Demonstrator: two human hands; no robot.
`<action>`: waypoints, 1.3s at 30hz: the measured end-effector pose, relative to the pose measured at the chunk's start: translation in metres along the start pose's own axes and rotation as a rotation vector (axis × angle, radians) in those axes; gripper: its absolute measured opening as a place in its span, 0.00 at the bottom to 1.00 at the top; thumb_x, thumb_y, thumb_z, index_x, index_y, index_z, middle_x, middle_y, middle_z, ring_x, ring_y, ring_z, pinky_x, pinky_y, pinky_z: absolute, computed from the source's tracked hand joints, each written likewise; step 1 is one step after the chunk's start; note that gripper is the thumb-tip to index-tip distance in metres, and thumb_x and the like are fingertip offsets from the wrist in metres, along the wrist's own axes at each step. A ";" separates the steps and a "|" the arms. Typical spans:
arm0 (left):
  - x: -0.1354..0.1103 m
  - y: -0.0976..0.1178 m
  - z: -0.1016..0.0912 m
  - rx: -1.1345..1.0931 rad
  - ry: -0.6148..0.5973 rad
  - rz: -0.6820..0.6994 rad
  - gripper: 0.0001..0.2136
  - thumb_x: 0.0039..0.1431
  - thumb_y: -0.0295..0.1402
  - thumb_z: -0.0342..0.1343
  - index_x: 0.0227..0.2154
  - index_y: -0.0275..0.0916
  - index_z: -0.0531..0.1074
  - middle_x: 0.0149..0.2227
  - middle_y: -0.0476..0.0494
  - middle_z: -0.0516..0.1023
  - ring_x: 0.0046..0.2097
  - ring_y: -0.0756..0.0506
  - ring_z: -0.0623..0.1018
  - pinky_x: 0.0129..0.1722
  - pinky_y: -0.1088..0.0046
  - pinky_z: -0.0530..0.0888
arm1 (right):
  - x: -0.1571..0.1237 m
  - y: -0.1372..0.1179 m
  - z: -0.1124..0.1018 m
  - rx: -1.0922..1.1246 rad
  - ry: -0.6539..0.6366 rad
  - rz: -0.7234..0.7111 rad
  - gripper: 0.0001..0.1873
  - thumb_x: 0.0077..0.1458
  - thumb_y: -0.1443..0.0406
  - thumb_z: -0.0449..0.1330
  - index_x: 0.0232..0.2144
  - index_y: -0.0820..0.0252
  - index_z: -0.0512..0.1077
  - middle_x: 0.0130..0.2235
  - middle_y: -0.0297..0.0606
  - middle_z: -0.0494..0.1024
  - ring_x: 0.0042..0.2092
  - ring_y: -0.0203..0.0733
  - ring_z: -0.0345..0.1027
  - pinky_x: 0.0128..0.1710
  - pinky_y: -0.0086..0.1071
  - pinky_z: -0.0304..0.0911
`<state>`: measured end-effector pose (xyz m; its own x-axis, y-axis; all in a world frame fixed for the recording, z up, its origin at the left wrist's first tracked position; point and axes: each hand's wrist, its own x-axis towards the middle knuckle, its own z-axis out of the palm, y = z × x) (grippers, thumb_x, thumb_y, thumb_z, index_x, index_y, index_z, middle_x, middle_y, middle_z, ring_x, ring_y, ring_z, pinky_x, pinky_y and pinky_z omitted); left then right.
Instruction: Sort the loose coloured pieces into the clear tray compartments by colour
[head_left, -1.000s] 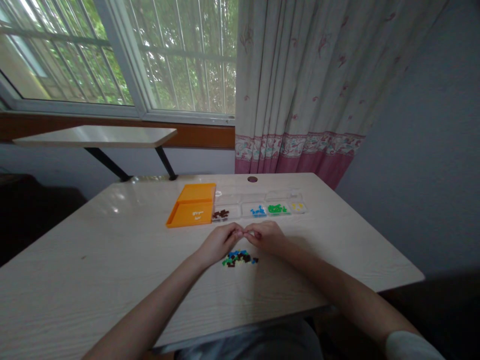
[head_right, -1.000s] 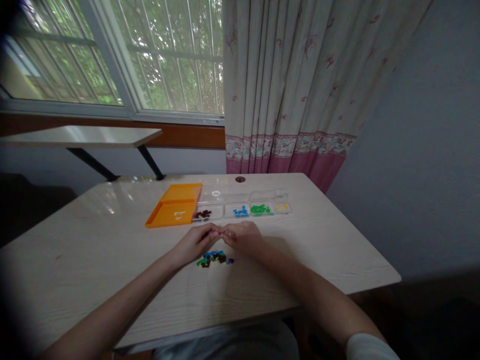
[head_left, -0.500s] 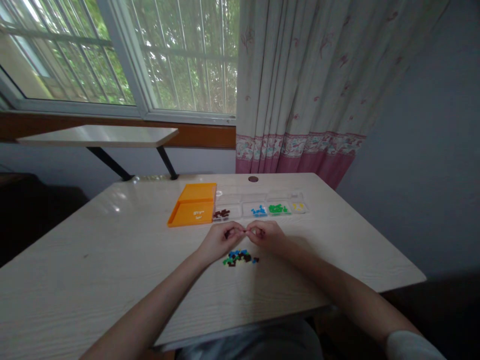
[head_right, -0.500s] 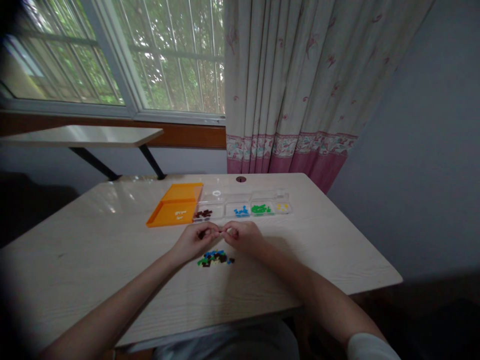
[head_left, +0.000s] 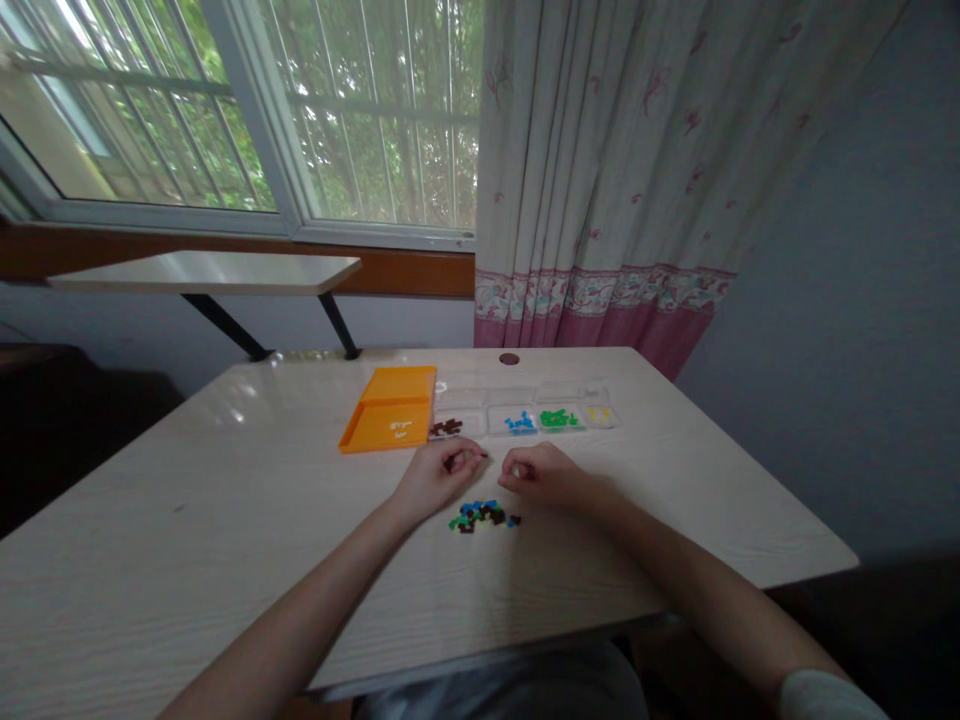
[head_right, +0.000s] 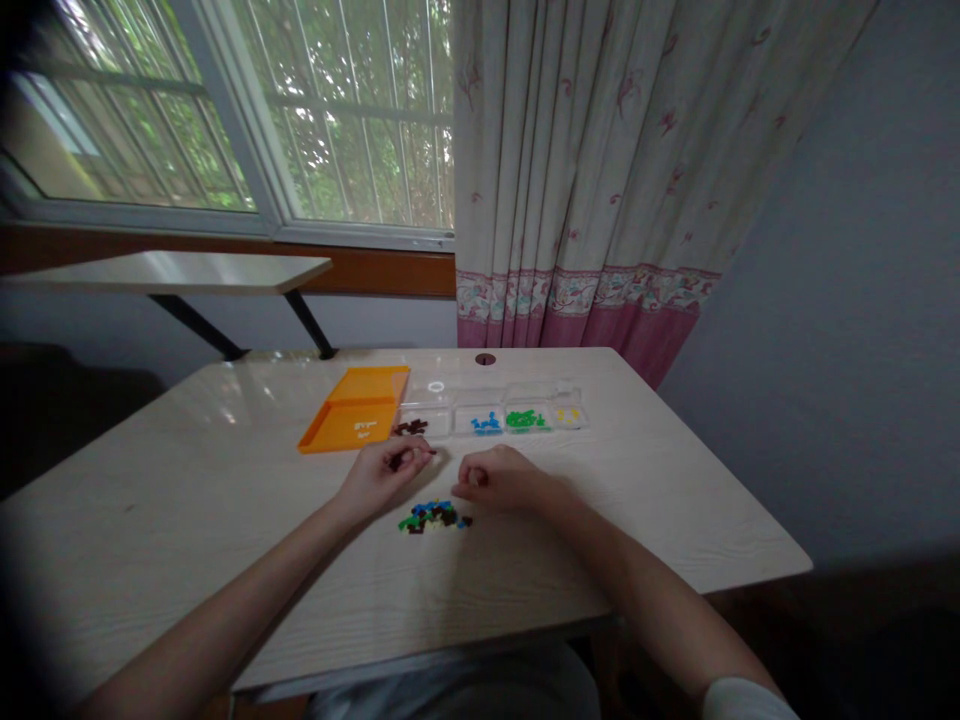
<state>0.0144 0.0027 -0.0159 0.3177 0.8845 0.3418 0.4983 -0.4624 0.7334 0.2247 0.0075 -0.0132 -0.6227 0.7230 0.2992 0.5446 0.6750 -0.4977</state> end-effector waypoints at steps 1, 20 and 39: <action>0.000 0.001 -0.003 0.004 0.047 -0.001 0.11 0.53 0.37 0.51 0.30 0.34 0.72 0.17 0.56 0.55 0.21 0.55 0.58 0.20 0.81 0.56 | -0.003 0.000 -0.005 0.025 -0.082 -0.023 0.07 0.48 0.62 0.59 0.25 0.60 0.71 0.17 0.26 0.67 0.19 0.26 0.56 0.21 0.20 0.50; -0.005 0.012 -0.023 0.150 0.579 0.239 0.06 0.52 0.32 0.55 0.29 0.35 0.74 0.21 0.51 0.73 0.19 0.56 0.65 0.19 0.85 0.63 | -0.008 -0.002 -0.016 0.002 -0.436 0.014 0.11 0.45 0.58 0.61 0.30 0.59 0.73 0.22 0.29 0.72 0.24 0.29 0.63 0.26 0.22 0.54; 0.004 -0.018 -0.024 0.292 0.363 -0.024 0.12 0.54 0.38 0.49 0.32 0.36 0.73 0.18 0.52 0.68 0.21 0.53 0.67 0.22 0.80 0.62 | -0.009 0.001 -0.011 0.073 -0.366 -0.039 0.10 0.46 0.62 0.60 0.33 0.58 0.75 0.19 0.27 0.69 0.22 0.28 0.61 0.26 0.21 0.55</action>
<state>-0.0130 0.0158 -0.0140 0.0262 0.8359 0.5482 0.7250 -0.3935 0.5653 0.2371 0.0035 -0.0079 -0.8092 0.5873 0.0145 0.4831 0.6793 -0.5524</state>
